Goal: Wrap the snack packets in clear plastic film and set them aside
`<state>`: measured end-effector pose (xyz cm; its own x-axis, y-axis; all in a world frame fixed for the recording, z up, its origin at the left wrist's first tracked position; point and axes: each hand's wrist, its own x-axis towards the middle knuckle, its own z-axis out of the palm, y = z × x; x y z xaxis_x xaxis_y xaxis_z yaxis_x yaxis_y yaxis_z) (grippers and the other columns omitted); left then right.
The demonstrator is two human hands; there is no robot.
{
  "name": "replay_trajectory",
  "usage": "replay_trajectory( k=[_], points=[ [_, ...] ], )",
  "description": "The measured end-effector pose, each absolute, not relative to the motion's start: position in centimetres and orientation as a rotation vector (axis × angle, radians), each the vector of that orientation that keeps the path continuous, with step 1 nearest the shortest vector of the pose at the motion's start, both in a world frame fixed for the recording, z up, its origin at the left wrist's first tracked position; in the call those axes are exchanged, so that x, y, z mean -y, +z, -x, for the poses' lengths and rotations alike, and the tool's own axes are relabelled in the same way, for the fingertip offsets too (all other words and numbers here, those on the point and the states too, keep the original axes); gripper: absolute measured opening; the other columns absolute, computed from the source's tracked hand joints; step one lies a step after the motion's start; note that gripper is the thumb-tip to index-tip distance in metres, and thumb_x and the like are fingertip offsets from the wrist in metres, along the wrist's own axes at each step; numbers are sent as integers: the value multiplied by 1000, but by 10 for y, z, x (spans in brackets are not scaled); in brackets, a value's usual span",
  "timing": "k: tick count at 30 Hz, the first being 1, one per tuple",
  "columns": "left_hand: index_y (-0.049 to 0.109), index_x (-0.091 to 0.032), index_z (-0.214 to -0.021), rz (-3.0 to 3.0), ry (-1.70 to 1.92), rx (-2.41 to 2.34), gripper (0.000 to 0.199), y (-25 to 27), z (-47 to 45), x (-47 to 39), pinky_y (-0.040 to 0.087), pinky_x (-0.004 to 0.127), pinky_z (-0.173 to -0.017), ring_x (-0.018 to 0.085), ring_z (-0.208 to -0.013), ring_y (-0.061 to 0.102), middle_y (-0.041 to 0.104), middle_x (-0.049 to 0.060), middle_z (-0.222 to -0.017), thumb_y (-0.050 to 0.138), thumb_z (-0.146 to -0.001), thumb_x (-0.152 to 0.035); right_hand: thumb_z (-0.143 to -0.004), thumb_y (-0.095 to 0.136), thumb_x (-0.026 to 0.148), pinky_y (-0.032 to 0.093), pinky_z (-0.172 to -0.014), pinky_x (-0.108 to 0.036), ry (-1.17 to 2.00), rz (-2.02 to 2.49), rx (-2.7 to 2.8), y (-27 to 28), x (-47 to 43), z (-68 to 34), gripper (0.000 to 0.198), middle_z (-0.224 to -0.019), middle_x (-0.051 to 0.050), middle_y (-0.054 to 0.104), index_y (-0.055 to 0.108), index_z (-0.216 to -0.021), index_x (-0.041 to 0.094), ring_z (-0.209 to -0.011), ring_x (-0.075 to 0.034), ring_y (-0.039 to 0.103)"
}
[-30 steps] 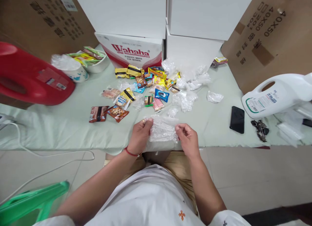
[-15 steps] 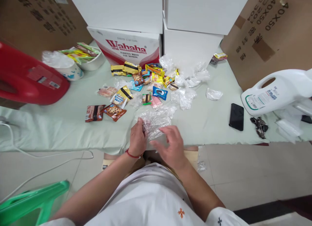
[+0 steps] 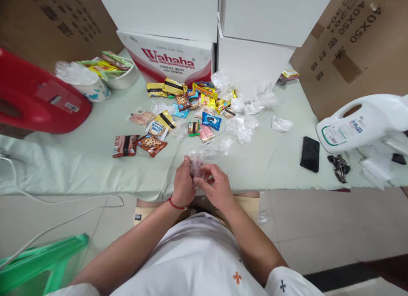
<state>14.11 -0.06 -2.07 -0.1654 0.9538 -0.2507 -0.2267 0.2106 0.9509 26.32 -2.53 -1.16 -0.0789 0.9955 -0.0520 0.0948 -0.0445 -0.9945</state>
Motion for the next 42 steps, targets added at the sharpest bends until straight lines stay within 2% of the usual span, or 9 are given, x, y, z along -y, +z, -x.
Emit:
replay_trajectory(
  k=[5, 15, 18, 23, 25, 28, 32, 37, 42],
  points=[
    [59, -22, -71, -709, 1319, -1279, 63, -16, -134, -3, 26, 30, -48, 12, -47, 30, 36, -7, -51, 53, -85, -84, -81, 77, 52, 43, -56, -23, 1300, 1315, 927, -15, 20, -272, 33, -70, 4, 57, 66, -86, 21, -60, -11, 47],
    [65, -19, -72, -698, 1336, -1383, 65, -19, -92, -15, 25, 28, -45, 11, -47, 33, 38, -6, -51, 56, -84, -83, -59, 95, 43, 34, -47, -19, 1241, 1334, 568, -13, 27, -370, 44, -67, 5, 50, 65, -82, 20, -56, -8, 41],
    [70, -18, -77, -705, 1259, -1377, 65, -13, -92, -17, 23, 29, -45, 11, -46, 31, 38, -6, -50, 59, -83, -81, -64, 93, 47, 34, -47, -20, 1227, 1414, 644, -21, 35, -384, 43, -68, 4, 53, 67, -83, 19, -57, -9, 42],
    [76, -17, -89, -670, 1126, -1282, 67, -10, -96, -15, 21, 28, -45, 11, -43, 30, 35, -7, -48, 64, -77, -82, -87, 72, 59, 55, -84, -35, 854, 1564, 1097, -22, 34, -391, 47, -114, -9, 69, 69, -117, 22, -103, -21, 63],
    [77, -16, -90, -681, 1101, -1271, 70, -11, -98, -14, 21, 28, -45, 10, -44, 32, 37, -7, -48, 66, -75, -83, -88, 70, 60, 50, -103, -45, 733, 1524, 1282, -18, 25, -387, 61, -137, -12, 62, 59, -137, 26, -126, -26, 57],
    [79, -16, -91, -695, 1080, -1256, 71, -10, -99, -12, 21, 27, -45, 9, -43, 31, 35, -7, -49, 68, -73, -84, -84, 76, 58, 45, -109, -53, 651, 1506, 1577, -15, 6, -373, 75, -141, -12, 60, 51, -149, 29, -131, -30, 51],
    [79, -15, -101, -701, 1051, -1190, 75, -8, -98, -7, 18, 26, -43, 8, -40, 26, 32, -9, -45, 62, -77, -84, -87, 75, 53, 45, -105, -52, 618, 1445, 1819, -12, -20, -344, 55, -118, -9, 71, 64, -134, 27, -117, -31, 55],
    [78, -14, -101, -744, 1017, -1114, 79, -7, -100, 0, 13, 28, -43, 10, -38, 22, 32, -7, -40, 48, -84, -86, -91, 72, 49, 42, -108, -47, 728, 1169, 1932, -2, -42, -308, 46, -117, -8, 72, 67, -131, 27, -117, -27, 57],
    [78, -16, -91, -875, 1093, -1185, 61, -10, -100, 4, 18, 28, -46, 9, -42, 28, 39, -5, -45, 58, -87, -74, -97, 65, 44, 48, -95, -38, 1003, 1073, 1805, -4, -55, -296, 25, -90, -3, 73, 74, -89, 23, -94, -21, 64]
  ],
)
